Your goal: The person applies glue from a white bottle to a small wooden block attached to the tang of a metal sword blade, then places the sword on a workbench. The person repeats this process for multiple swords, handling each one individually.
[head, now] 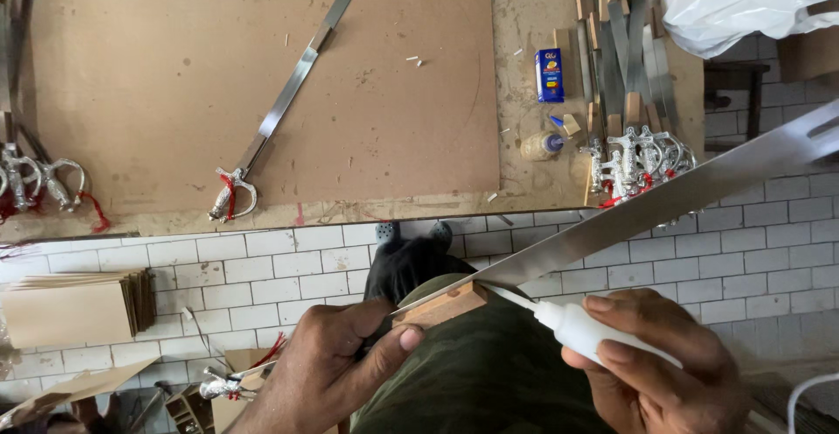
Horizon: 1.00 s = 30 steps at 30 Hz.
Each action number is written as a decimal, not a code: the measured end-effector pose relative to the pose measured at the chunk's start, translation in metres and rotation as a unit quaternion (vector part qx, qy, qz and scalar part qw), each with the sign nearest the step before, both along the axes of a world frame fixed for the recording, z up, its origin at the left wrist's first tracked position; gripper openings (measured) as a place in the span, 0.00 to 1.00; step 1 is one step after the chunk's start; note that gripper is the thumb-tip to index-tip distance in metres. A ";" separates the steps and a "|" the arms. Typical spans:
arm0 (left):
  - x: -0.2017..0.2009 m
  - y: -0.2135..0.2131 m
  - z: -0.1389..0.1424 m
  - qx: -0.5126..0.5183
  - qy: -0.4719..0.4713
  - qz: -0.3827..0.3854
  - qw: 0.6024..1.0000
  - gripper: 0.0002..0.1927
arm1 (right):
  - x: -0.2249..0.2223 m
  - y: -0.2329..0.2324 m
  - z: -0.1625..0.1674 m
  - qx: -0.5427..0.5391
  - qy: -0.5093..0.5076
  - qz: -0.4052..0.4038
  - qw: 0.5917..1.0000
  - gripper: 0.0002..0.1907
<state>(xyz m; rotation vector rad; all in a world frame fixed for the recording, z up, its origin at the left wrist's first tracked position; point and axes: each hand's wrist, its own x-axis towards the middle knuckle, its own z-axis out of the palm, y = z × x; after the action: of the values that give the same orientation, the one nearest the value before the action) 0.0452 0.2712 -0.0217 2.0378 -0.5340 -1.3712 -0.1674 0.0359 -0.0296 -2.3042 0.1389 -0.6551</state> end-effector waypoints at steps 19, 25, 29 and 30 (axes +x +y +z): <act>0.037 0.016 -0.004 -0.114 0.285 0.000 0.952 0.28 | -0.005 -0.009 -0.006 0.108 0.015 -0.030 0.994 0.27; 0.044 0.019 -0.004 0.024 0.400 0.046 0.915 0.21 | -0.004 0.014 -0.008 0.149 0.054 -0.059 0.986 0.27; 0.042 0.022 -0.002 0.006 0.396 0.017 0.918 0.20 | 0.003 0.035 -0.010 0.155 0.072 -0.041 0.984 0.27; 0.042 0.022 -0.001 -0.009 0.407 0.021 0.913 0.20 | 0.005 0.038 -0.009 0.141 0.077 -0.031 0.987 0.27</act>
<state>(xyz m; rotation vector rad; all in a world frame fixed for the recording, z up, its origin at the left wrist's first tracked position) 0.0868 0.2930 -0.0228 1.2616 -0.1199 -1.9871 -0.1625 0.0743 -0.0388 -2.0810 0.3540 -0.4540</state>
